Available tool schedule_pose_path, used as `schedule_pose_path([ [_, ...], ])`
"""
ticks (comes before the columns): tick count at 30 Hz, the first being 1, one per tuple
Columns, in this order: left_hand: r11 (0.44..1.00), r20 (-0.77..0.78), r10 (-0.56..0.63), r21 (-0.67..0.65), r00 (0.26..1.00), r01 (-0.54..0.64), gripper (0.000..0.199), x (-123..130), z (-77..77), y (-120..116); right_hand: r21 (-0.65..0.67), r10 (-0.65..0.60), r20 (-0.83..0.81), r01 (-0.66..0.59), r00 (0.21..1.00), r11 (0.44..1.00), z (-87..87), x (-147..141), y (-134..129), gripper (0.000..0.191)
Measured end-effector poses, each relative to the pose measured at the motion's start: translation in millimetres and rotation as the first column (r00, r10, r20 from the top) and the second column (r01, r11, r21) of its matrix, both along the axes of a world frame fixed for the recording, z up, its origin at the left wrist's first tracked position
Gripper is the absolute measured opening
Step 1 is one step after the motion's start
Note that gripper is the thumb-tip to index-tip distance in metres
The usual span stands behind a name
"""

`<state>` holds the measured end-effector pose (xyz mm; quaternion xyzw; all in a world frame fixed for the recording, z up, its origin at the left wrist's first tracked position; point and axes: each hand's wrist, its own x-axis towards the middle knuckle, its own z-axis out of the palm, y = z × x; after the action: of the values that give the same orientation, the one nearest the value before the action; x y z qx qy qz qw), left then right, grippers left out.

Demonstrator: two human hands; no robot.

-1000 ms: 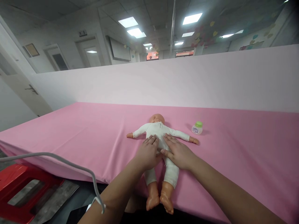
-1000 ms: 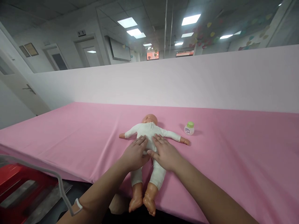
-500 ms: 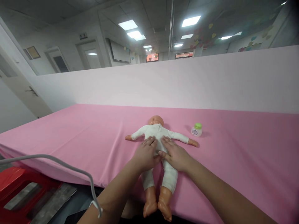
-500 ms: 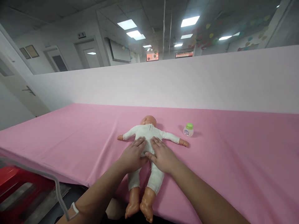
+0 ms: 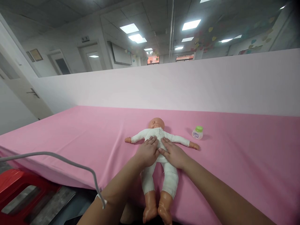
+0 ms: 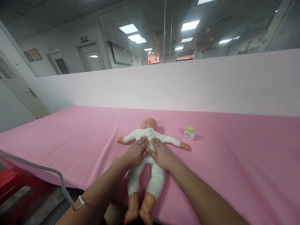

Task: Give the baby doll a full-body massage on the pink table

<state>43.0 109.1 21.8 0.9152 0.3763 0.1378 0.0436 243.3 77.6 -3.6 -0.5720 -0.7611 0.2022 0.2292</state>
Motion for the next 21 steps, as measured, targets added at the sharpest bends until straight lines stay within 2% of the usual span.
schedule_pose_path([
  [8, 0.998, 0.041, 0.068, 0.001, 0.997, -0.068, 0.055, 5.7, 26.4, 7.2, 0.040, -0.057, -0.037, 0.058, 0.998, 0.997, 20.8, 9.4, 16.4, 0.093],
  [15, 0.998, 0.019, 0.059, -0.026, 0.998, -0.059, 0.053, 10.3, 11.4, 14.1, 0.015, -0.041, -0.056, 0.042, 0.998, 0.999, 6.0, 5.8, 18.2, 0.085],
  [17, 0.998, 0.025, 0.064, -0.029, 0.998, -0.063, 0.055, 9.1, 13.2, 14.9, 0.018, -0.047, -0.079, 0.048, 0.996, 0.999, 5.9, 8.2, 19.5, 0.085],
  [21, 0.995, 0.050, 0.095, -0.006, 0.994, -0.095, 0.059, 10.4, 27.5, 22.7, 0.061, -0.061, -0.135, 0.069, 0.989, 0.996, 10.9, 15.1, 33.5, 0.082],
])
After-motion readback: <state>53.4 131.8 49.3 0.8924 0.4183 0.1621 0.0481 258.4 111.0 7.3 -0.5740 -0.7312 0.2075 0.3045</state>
